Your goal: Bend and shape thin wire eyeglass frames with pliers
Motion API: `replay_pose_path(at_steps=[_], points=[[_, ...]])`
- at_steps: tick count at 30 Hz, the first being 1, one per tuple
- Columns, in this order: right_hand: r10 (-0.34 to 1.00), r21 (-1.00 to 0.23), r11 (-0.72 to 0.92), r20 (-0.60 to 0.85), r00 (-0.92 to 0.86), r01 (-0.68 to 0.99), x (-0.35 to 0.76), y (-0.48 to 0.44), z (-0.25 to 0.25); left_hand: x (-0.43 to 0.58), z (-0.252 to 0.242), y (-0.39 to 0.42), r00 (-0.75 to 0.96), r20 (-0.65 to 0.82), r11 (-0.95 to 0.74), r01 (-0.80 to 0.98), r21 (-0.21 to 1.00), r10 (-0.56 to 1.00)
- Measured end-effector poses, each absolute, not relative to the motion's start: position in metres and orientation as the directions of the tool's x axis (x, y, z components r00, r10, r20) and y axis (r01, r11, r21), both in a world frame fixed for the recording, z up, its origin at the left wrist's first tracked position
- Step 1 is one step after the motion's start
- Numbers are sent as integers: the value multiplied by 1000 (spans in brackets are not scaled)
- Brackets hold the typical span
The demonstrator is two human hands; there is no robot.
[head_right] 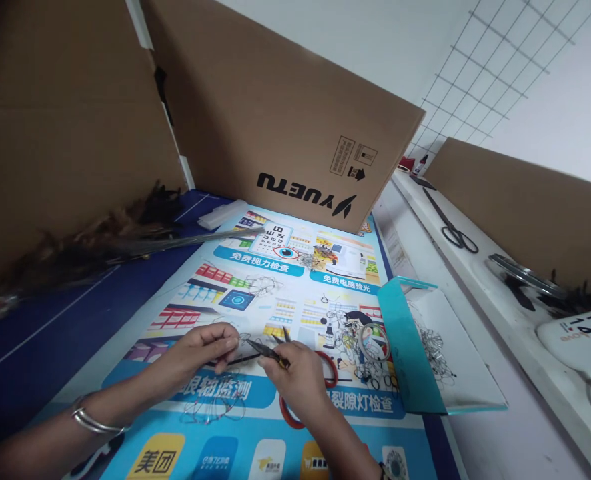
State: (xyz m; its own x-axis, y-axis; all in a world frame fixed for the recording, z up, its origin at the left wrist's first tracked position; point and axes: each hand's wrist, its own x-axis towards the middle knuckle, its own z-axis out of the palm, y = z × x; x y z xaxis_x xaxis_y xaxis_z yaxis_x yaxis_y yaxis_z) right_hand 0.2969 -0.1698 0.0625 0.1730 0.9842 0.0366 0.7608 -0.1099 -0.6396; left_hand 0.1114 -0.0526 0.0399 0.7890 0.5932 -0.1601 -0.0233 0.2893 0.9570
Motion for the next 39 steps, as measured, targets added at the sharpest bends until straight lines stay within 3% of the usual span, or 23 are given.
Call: replay_pose_path(at_steps=[8, 18, 32, 39], points=[[991, -749, -55, 43, 131, 660, 297, -169, 56, 113, 43, -58, 855, -192, 564, -135, 815, 482], [990, -802, -34, 55, 130, 596, 293, -169, 54, 114, 50, -62, 854, -242, 576, -80, 814, 460], [991, -719, -58, 42, 127, 692, 289, -170, 54, 113, 43, -59, 832, -183, 351, -15, 936, 523], [989, -620, -51, 79, 127, 783, 292, -172, 52, 96, 45, -38, 814, -144, -82, 228, 970, 563]])
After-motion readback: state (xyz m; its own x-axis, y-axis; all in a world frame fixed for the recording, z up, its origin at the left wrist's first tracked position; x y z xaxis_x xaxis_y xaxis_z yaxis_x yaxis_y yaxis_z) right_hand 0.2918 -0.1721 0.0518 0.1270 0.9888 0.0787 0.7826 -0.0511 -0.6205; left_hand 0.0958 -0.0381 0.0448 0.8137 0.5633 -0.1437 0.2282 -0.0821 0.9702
